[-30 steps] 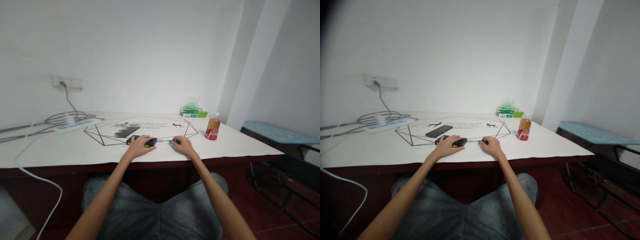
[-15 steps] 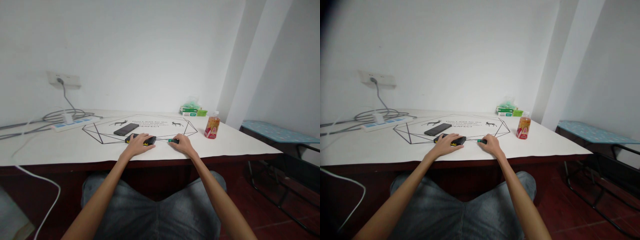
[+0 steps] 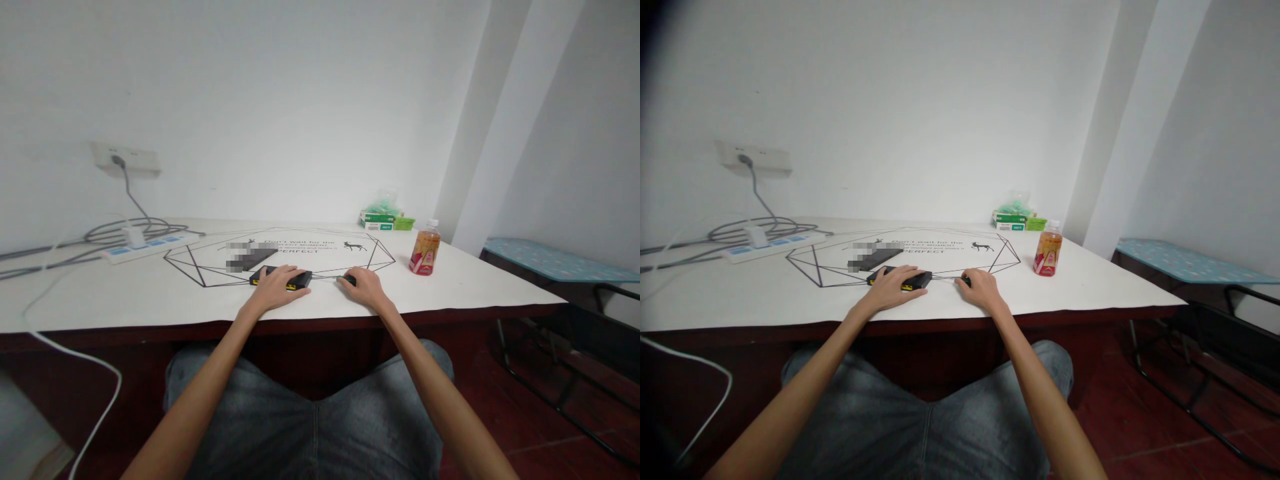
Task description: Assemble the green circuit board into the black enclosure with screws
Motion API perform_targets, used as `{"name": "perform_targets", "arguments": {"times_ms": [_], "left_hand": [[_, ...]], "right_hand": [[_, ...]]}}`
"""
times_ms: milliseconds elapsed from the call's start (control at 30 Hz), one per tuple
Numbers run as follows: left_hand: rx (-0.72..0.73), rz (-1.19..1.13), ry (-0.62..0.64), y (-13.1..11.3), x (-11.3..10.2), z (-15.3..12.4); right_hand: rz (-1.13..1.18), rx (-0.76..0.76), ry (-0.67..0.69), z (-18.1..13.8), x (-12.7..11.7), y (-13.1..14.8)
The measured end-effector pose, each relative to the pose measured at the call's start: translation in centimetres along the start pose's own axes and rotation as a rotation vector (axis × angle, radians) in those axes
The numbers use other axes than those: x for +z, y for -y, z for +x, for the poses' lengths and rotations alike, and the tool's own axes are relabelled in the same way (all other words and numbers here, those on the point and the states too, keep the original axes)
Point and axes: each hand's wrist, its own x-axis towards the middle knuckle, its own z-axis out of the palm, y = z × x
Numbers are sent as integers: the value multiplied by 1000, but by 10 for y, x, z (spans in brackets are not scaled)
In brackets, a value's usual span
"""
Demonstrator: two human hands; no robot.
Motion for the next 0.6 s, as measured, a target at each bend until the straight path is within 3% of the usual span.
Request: {"name": "perform_targets", "arguments": {"times_ms": [267,600], "left_hand": [[-3,-3,2,-2,-1,0],[-3,-10,-7,-2,-1,-1]], "right_hand": [[-44,-46,-28,-1,0,1],[-88,51,3,-1,2,3]]}}
